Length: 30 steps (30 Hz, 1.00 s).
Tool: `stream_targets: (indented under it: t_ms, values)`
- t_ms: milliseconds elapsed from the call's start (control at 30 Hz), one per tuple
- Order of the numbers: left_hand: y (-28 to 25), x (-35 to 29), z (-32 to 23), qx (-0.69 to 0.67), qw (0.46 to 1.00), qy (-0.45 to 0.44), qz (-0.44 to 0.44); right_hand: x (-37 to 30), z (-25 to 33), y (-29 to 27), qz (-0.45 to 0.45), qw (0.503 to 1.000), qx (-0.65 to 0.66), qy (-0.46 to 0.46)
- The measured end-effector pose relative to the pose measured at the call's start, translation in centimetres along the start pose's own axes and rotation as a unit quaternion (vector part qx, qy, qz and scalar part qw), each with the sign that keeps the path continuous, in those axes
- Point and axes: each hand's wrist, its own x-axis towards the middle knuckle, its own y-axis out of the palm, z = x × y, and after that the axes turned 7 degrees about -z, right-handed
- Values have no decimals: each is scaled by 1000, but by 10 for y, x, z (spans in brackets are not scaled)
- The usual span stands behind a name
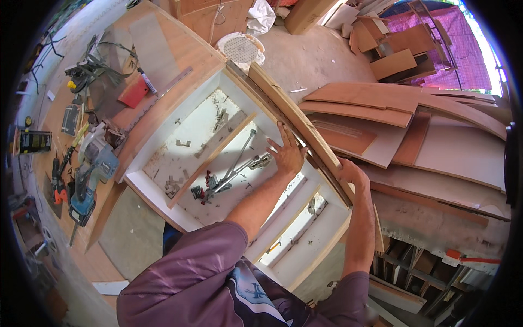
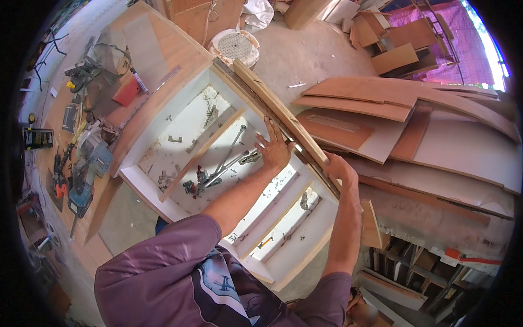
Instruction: The person uses a cordless circular saw to cut a wooden panel, then fits and secures wooden pieces into a cabinet frame. They handle multiple wood pieces, align them, and use a pencil to mark positions while assembling the structure.
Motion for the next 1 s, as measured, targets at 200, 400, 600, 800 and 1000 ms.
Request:
stream_targets:
  t_ms: [200,400,600,800,1000]
  values:
    - [-1,-1,-2,-10,1000,-8,0,-9,5,-2,-4,1000,17,-8]
    - [12,0,16,-130,991,8,-11,-31,12,36,-82,988,109,-70]
    - [8,-6,85,-534,823,-191,14,-38,45,169,-345,938,-17,24]
    - [-4,-11,100,-689,595,-378,165,-53,58,179,-376,925,-52,24]
    - [28,4,86,-671,592,-409,181,-22,45,137,-453,885,102,42]
